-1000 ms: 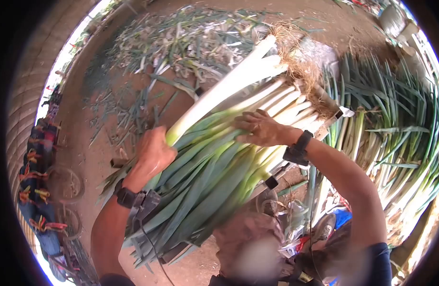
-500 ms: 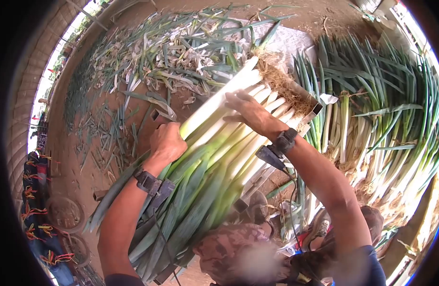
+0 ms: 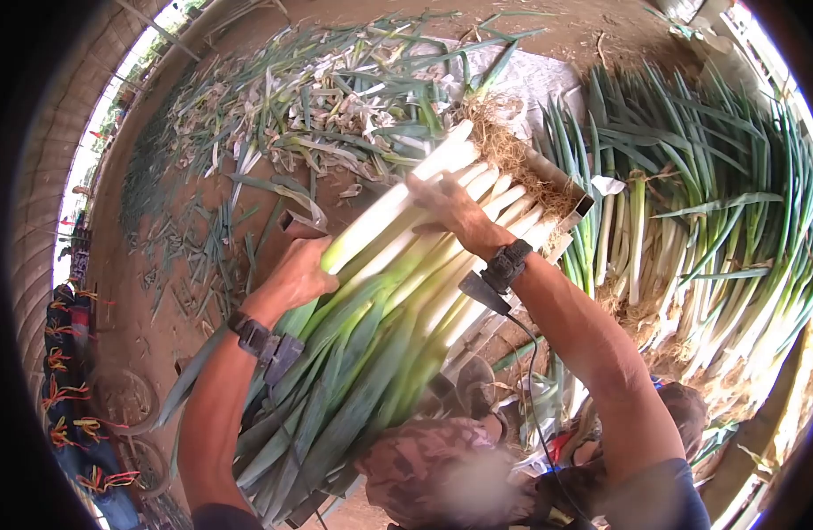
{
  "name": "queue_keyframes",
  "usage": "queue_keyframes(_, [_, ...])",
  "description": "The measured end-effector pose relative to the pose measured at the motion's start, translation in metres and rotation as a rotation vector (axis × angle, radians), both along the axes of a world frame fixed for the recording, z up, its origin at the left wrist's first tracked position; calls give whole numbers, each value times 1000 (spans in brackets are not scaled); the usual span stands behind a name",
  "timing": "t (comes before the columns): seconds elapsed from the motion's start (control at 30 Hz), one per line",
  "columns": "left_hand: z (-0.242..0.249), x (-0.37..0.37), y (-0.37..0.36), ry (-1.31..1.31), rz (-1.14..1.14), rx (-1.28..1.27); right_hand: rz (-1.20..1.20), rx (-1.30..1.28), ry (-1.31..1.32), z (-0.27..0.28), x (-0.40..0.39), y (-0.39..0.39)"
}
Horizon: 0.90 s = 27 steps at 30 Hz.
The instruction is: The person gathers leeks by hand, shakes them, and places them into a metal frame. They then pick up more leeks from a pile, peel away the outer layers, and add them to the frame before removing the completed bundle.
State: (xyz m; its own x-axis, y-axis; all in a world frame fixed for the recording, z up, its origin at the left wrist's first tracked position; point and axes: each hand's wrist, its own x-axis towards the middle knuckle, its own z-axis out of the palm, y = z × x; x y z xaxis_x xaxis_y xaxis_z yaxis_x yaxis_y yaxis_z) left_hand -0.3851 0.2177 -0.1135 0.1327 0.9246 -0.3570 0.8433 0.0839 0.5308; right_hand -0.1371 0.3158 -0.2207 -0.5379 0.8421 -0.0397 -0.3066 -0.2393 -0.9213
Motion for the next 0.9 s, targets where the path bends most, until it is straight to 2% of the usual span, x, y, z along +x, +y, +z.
queue_keyframes(0.07, [-1, -2, 1, -68, 25, 7, -18, 16, 65, -5, -3, -2])
queue_keyframes(0.17, [-3, -5, 1, 59, -63, -90, 16, -108, 65, 0, -3, 5])
queue_keyframes(0.2, [-8, 0, -2, 243, -97, 86, -19, -137, -63, 4, -7, 10])
queue_keyframes(0.23, [-13, 7, -7, 427, -132, 260, -13, -141, -62, 8, -9, 16])
queue_keyframes(0.3, [0, 21, -30, 532, -85, 167, -22, -176, -353, 6, -17, 28])
queue_keyframes(0.37, [16, 24, -63, 843, -38, 282, -21, -114, -351, 7, -15, 32])
queue_keyframes(0.4, [28, 18, -75, 848, 24, 141, -10, -101, -377, 7, -15, 34])
queue_keyframes(0.5, [35, -22, -99, 727, -2, 191, 62, -16, -433, 14, -15, 39])
queue_keyframes(0.53, [30, -39, -98, 601, -47, 151, 85, -21, -458, 12, -15, 41])
queue_keyframes(0.63, [12, -62, -79, 493, -29, -23, 58, -15, -518, 22, -22, 44])
queue_keyframes(0.7, [8, -60, -79, 520, -30, -32, 162, -4, -509, 19, -20, 48])
queue_keyframes(0.9, [-7, -69, -82, 513, -34, 45, 55, -75, -430, 15, -14, 42])
